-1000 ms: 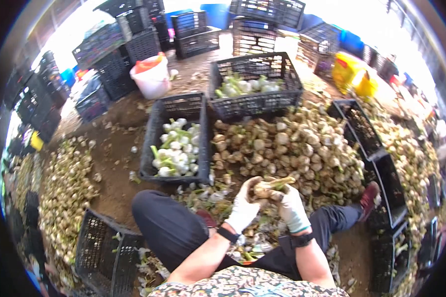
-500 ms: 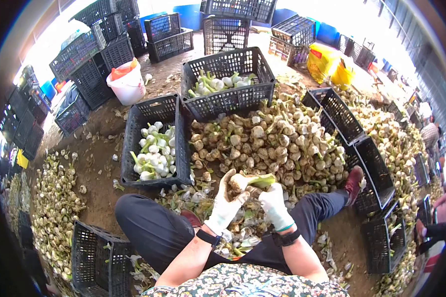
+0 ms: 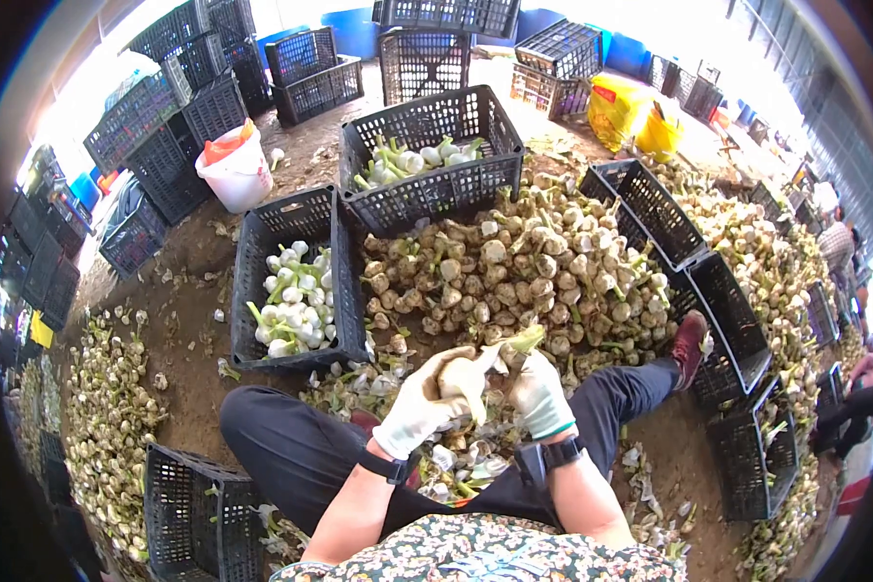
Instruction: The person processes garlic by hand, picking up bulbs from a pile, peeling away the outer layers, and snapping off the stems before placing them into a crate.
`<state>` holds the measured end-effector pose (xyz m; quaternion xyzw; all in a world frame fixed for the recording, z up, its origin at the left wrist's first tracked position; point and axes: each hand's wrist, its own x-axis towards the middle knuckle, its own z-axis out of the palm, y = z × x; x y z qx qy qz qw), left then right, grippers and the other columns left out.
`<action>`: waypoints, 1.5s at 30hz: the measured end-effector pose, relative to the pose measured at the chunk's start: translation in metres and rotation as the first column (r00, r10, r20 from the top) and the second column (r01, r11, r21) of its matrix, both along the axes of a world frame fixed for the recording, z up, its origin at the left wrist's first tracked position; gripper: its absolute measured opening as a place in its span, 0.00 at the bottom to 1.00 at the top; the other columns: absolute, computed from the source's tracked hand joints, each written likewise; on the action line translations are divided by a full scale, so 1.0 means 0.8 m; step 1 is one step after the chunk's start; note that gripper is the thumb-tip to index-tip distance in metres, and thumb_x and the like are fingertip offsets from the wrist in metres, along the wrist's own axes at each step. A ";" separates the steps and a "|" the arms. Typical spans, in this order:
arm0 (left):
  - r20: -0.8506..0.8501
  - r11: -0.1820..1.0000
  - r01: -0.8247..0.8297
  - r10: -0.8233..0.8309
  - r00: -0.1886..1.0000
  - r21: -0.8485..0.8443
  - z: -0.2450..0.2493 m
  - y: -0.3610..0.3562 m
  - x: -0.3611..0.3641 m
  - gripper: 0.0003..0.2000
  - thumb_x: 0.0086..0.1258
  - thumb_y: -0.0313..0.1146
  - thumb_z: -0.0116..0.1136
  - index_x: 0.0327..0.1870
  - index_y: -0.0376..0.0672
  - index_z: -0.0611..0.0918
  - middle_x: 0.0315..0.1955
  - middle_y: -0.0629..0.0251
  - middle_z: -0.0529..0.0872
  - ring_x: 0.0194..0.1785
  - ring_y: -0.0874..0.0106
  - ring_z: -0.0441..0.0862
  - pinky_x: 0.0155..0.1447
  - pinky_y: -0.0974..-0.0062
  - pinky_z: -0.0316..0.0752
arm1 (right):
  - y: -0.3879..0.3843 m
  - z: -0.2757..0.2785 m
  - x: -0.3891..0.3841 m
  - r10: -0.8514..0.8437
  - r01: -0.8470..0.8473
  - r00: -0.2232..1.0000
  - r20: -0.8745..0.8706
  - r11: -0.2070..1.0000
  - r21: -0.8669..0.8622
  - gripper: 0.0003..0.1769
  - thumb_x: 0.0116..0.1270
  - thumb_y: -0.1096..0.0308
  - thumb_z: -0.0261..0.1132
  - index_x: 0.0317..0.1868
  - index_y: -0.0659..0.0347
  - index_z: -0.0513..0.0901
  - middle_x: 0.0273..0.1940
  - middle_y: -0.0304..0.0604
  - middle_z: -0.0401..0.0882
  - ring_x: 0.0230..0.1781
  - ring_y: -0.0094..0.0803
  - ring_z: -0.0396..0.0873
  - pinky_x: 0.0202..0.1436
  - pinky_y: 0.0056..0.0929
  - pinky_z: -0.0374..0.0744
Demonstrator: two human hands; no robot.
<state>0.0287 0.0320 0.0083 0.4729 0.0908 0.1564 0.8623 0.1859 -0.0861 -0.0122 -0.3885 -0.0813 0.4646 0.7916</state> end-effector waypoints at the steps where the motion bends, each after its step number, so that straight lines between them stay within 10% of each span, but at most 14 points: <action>1: 0.020 0.998 -0.002 0.003 1.000 -0.057 -0.011 -0.002 0.002 0.36 0.59 0.26 0.73 0.69 0.38 0.68 0.53 0.60 0.82 0.52 0.68 0.83 0.54 0.68 0.83 | 0.003 -0.004 0.003 -0.047 0.044 0.998 -0.044 0.997 -0.071 0.07 0.72 0.72 0.57 0.47 0.59 0.79 0.41 0.40 0.83 0.43 0.34 0.83 0.47 0.44 0.84; 6: -0.006 0.991 0.012 -0.013 1.000 -0.135 0.006 -0.003 -0.018 0.34 0.66 0.21 0.65 0.72 0.40 0.63 0.56 0.57 0.79 0.54 0.64 0.83 0.51 0.72 0.83 | -0.008 -0.128 0.067 -0.299 0.269 0.953 -0.056 0.914 -0.304 0.10 0.67 0.76 0.59 0.47 0.62 0.81 0.40 0.37 0.85 0.43 0.33 0.82 0.43 0.40 0.81; 7: 0.016 0.989 0.001 0.002 1.000 -0.147 0.012 -0.004 -0.020 0.35 0.65 0.22 0.66 0.72 0.42 0.63 0.56 0.59 0.78 0.52 0.66 0.83 0.51 0.74 0.83 | -0.016 -0.131 0.073 -0.081 0.200 0.955 0.286 0.887 -0.416 0.11 0.66 0.74 0.61 0.48 0.63 0.81 0.41 0.41 0.85 0.45 0.34 0.83 0.45 0.38 0.81; 10: -0.013 0.993 -0.081 0.080 0.997 -0.082 -0.012 0.003 -0.019 0.38 0.61 0.21 0.69 0.72 0.43 0.63 0.56 0.61 0.77 0.50 0.70 0.82 0.52 0.75 0.82 | -0.016 -0.034 0.028 0.634 0.381 0.232 0.738 0.638 -0.669 0.22 0.62 0.62 0.70 0.54 0.63 0.82 0.47 0.55 0.83 0.50 0.48 0.81 0.54 0.36 0.79; 12: -0.079 0.995 -0.094 0.093 0.993 -0.016 -0.019 0.002 -0.014 0.40 0.58 0.21 0.72 0.72 0.44 0.63 0.55 0.63 0.76 0.51 0.73 0.80 0.55 0.76 0.79 | -0.009 0.005 0.007 0.407 0.319 0.093 0.909 0.853 -0.414 0.22 0.60 0.64 0.70 0.54 0.63 0.82 0.48 0.53 0.83 0.50 0.49 0.81 0.55 0.36 0.79; 14: -0.148 0.922 -0.141 0.206 0.967 0.360 -0.018 -0.002 -0.008 0.41 0.55 0.23 0.73 0.71 0.44 0.63 0.56 0.64 0.75 0.55 0.74 0.77 0.59 0.76 0.76 | 0.001 0.041 -0.010 0.281 0.046 0.201 0.938 0.954 -0.295 0.20 0.60 0.63 0.69 0.51 0.64 0.85 0.46 0.51 0.83 0.48 0.46 0.82 0.53 0.35 0.80; 16: -0.231 0.855 -0.065 0.210 0.950 0.514 -0.020 -0.002 -0.008 0.42 0.53 0.24 0.74 0.71 0.43 0.63 0.58 0.64 0.74 0.58 0.73 0.75 0.62 0.75 0.73 | 0.005 0.055 -0.019 0.384 0.059 -0.100 0.918 0.923 -0.380 0.18 0.57 0.68 0.67 0.48 0.64 0.86 0.43 0.49 0.84 0.44 0.47 0.83 0.49 0.36 0.81; 21: -0.234 0.814 -0.059 0.235 0.943 0.578 -0.028 -0.009 -0.009 0.42 0.50 0.23 0.74 0.69 0.42 0.64 0.57 0.60 0.75 0.57 0.70 0.76 0.64 0.74 0.72 | 0.014 0.074 -0.031 0.453 0.120 -0.388 0.803 0.888 -0.443 0.07 0.48 0.74 0.64 0.31 0.61 0.82 0.31 0.48 0.79 0.33 0.48 0.81 0.36 0.43 0.79; 25: -0.252 0.862 -0.073 0.226 0.941 0.502 -0.025 -0.007 -0.008 0.40 0.52 0.21 0.73 0.69 0.42 0.65 0.56 0.61 0.75 0.58 0.70 0.76 0.64 0.73 0.73 | 0.021 0.058 -0.022 0.437 0.129 -0.309 0.845 0.899 -0.418 0.09 0.48 0.74 0.63 0.33 0.61 0.82 0.33 0.50 0.80 0.34 0.50 0.81 0.38 0.43 0.79; 32: -0.152 0.869 -0.478 0.494 0.856 0.130 -0.047 -0.010 0.003 0.29 0.65 0.19 0.65 0.67 0.40 0.70 0.56 0.62 0.80 0.55 0.72 0.81 0.60 0.75 0.78 | 0.024 0.029 -0.039 0.393 0.106 0.491 0.778 0.859 -0.501 0.14 0.57 0.69 0.64 0.43 0.66 0.82 0.39 0.57 0.82 0.41 0.51 0.82 0.46 0.39 0.78; 35: -0.239 0.777 -0.626 0.622 0.746 0.066 -0.043 -0.009 0.008 0.13 0.71 0.26 0.62 0.55 0.37 0.80 0.43 0.63 0.87 0.46 0.73 0.84 0.48 0.76 0.81 | 0.024 0.018 -0.059 0.365 0.120 0.380 0.850 0.892 -0.436 0.13 0.57 0.69 0.64 0.42 0.66 0.80 0.38 0.56 0.80 0.40 0.54 0.80 0.46 0.42 0.78; 40: -0.166 0.758 -0.625 0.602 0.781 -0.189 -0.064 0.014 -0.003 0.12 0.77 0.32 0.54 0.55 0.37 0.79 0.49 0.58 0.86 0.51 0.68 0.84 0.56 0.70 0.80 | 0.021 -0.034 -0.008 0.337 0.455 0.262 0.904 0.783 -0.423 0.14 0.55 0.67 0.63 0.41 0.65 0.79 0.39 0.57 0.80 0.43 0.57 0.79 0.48 0.48 0.76; 44: 0.013 0.748 -0.408 0.486 0.874 -0.523 -0.056 0.018 -0.002 0.15 0.77 0.39 0.54 0.57 0.41 0.78 0.56 0.57 0.82 0.60 0.60 0.79 0.65 0.54 0.76 | 0.009 -0.063 0.022 0.594 0.383 0.237 0.768 0.670 -0.636 0.15 0.55 0.67 0.62 0.43 0.64 0.82 0.43 0.58 0.82 0.46 0.56 0.79 0.51 0.46 0.77; 45: 0.044 0.724 -0.349 0.463 0.885 -0.595 -0.057 0.020 -0.002 0.15 0.78 0.41 0.52 0.57 0.43 0.77 0.55 0.57 0.82 0.60 0.58 0.79 0.64 0.52 0.76 | 0.008 -0.072 0.025 0.844 0.141 0.088 0.529 0.515 -0.846 0.17 0.55 0.67 0.61 0.46 0.62 0.83 0.44 0.57 0.83 0.47 0.55 0.80 0.52 0.45 0.78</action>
